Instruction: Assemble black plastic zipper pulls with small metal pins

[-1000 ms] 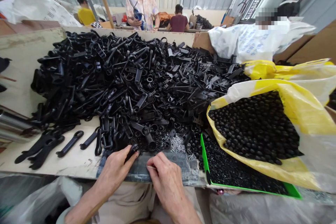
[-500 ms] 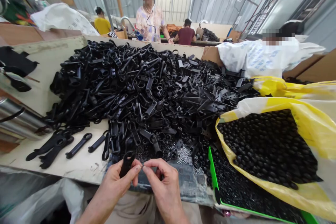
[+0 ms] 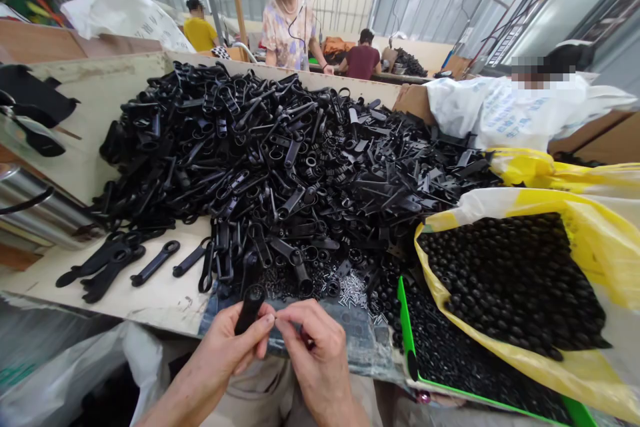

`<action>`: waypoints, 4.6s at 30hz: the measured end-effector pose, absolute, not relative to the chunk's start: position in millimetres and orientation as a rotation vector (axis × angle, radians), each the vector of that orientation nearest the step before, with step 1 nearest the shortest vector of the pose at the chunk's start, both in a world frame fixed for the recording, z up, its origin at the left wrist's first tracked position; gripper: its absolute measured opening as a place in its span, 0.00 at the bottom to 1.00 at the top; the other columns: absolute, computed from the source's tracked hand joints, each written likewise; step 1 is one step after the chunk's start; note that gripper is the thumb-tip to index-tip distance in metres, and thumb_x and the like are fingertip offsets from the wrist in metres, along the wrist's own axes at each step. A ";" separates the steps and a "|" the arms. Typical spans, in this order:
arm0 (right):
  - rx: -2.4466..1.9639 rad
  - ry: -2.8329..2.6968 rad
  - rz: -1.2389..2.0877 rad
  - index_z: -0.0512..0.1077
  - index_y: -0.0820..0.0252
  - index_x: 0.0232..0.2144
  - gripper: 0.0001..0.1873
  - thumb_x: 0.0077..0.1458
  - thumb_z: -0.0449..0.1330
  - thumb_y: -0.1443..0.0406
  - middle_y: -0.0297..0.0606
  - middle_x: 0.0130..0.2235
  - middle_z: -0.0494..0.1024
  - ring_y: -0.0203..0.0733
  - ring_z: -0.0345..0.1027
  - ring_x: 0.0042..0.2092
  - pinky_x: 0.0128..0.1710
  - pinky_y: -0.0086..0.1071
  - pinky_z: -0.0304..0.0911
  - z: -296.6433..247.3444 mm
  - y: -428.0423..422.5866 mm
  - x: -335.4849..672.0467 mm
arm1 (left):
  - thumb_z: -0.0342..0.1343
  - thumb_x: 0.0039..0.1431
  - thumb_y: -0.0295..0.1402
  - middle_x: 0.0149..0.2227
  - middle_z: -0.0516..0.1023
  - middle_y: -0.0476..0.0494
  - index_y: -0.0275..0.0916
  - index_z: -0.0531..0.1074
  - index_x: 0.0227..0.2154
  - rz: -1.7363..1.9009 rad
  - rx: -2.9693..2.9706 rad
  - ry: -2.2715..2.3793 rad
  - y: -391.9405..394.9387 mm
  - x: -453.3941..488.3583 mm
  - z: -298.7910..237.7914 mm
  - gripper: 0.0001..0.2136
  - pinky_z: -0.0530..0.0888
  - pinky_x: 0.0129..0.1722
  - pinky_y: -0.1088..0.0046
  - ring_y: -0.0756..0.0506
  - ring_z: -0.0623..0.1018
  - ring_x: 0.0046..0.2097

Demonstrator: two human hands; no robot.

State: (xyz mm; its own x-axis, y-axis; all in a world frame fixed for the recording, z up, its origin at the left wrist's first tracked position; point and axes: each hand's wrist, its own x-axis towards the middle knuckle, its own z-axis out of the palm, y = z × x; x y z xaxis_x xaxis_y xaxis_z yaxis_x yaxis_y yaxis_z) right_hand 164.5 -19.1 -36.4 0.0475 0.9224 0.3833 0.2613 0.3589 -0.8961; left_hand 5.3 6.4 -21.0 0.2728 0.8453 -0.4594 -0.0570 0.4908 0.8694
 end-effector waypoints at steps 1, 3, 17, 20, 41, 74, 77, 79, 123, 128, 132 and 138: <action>-1.130 -1.460 0.746 0.81 0.54 0.35 0.07 0.63 0.64 0.69 0.34 0.34 0.81 0.36 0.71 0.31 0.28 0.25 0.61 -34.9 -19.6 165.4 | 0.68 0.50 0.54 0.17 0.70 0.55 0.36 0.74 0.33 0.713 0.845 1.117 5.4 5.0 -19.7 0.24 0.48 0.17 0.79 0.58 0.55 0.17; -1.146 -1.406 0.828 0.82 0.53 0.33 0.05 0.62 0.66 0.66 0.33 0.32 0.80 0.35 0.69 0.29 0.27 0.25 0.60 -33.5 -20.6 167.5 | 0.70 0.48 0.52 0.17 0.70 0.56 0.36 0.74 0.32 0.708 0.765 1.081 3.1 5.4 -17.9 0.23 0.48 0.18 0.79 0.58 0.54 0.17; -1.190 -1.412 0.741 0.83 0.53 0.40 0.06 0.62 0.66 0.66 0.33 0.30 0.81 0.35 0.68 0.27 0.26 0.25 0.62 -44.7 -32.2 177.1 | 0.82 0.26 0.37 0.14 0.71 0.56 0.37 0.70 0.21 0.716 0.069 0.960 -2.0 26.7 -14.8 0.25 0.53 0.16 0.82 0.60 0.57 0.14; -1.161 -1.568 0.589 0.81 0.54 0.42 0.08 0.62 0.65 0.70 0.31 0.29 0.79 0.34 0.66 0.25 0.24 0.25 0.60 -42.5 -32.7 181.0 | 0.81 0.26 0.36 0.15 0.71 0.56 0.37 0.68 0.20 0.699 0.037 0.976 -5.5 27.2 -18.3 0.25 0.52 0.16 0.82 0.60 0.57 0.14; -1.204 -1.931 0.380 0.73 0.57 0.42 0.04 0.66 0.58 0.68 0.33 0.31 0.77 0.37 0.73 0.28 0.29 0.27 0.65 -43.7 -33.2 178.9 | 0.56 0.54 0.35 0.23 0.73 0.53 0.27 0.53 0.68 0.479 0.680 1.074 -28.6 4.6 -35.1 0.40 0.64 0.31 0.72 0.48 0.68 0.28; -1.419 -2.038 0.548 0.71 0.51 0.51 0.20 0.63 0.49 0.73 0.34 0.33 0.82 0.41 0.78 0.31 0.29 0.26 0.68 -72.8 -60.0 185.7 | 0.69 0.53 0.46 0.30 0.73 0.49 0.43 0.77 0.53 0.739 0.748 1.185 -29.0 3.8 -66.3 0.26 0.71 0.36 0.74 0.46 0.71 0.34; -1.472 -2.053 0.562 0.72 0.51 0.44 0.15 0.64 0.49 0.72 0.31 0.29 0.80 0.39 0.76 0.26 0.25 0.27 0.61 -75.8 -59.1 182.0 | 0.69 0.53 0.46 0.34 0.76 0.46 0.42 0.77 0.54 0.745 0.754 1.191 -29.0 3.9 -67.0 0.27 0.71 0.37 0.74 0.45 0.73 0.36; -1.494 -2.060 0.547 0.72 0.51 0.43 0.14 0.65 0.49 0.70 0.32 0.29 0.80 0.40 0.76 0.26 0.24 0.27 0.59 -75.8 -58.9 180.4 | 0.69 0.53 0.46 0.35 0.77 0.45 0.42 0.77 0.54 0.746 0.755 1.207 -29.0 3.7 -67.0 0.26 0.71 0.38 0.74 0.44 0.74 0.39; -1.800 -2.240 -0.059 0.71 0.52 0.57 0.38 0.42 0.58 0.76 0.32 0.27 0.80 0.41 0.75 0.21 0.18 0.31 0.54 -83.0 -70.1 171.0 | 0.47 0.67 0.51 0.23 0.71 0.52 0.40 0.74 0.53 0.671 1.311 1.366 -26.8 15.0 -61.9 0.23 0.66 0.33 0.67 0.43 0.71 0.29; -1.827 -2.310 -0.056 0.70 0.54 0.56 0.36 0.42 0.59 0.77 0.32 0.26 0.79 0.42 0.75 0.23 0.19 0.32 0.52 -76.6 -65.6 167.7 | 0.51 0.65 0.53 0.22 0.72 0.50 0.40 0.77 0.47 0.738 1.261 1.356 -25.7 16.0 -65.2 0.22 0.68 0.30 0.70 0.42 0.74 0.29; -1.804 -2.399 -0.009 0.69 0.58 0.57 0.33 0.48 0.61 0.77 0.36 0.28 0.81 0.41 0.76 0.23 0.19 0.30 0.55 -67.5 -60.5 166.8 | 0.55 0.62 0.52 0.28 0.79 0.45 0.42 0.78 0.46 0.791 1.226 1.364 -23.6 16.7 -69.3 0.21 0.74 0.36 0.69 0.39 0.80 0.37; -1.725 -2.524 -0.007 0.69 0.76 0.57 0.24 0.58 0.60 0.73 0.55 0.35 0.84 0.49 0.78 0.28 0.20 0.33 0.68 -49.2 -48.2 147.6 | 0.58 0.60 0.52 0.54 0.82 0.35 0.41 0.76 0.50 0.857 1.114 1.494 -21.9 12.2 -88.3 0.23 0.71 0.58 0.61 0.33 0.78 0.58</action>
State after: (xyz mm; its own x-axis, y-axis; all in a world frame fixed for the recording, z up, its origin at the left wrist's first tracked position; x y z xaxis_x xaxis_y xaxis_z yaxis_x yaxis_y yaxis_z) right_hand 147.6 -48.2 -49.2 -0.3609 0.9298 0.0722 0.9302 0.3644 -0.0438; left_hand 12.2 -21.9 -88.3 -0.0313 0.9489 -0.3139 0.2079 0.3134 0.9266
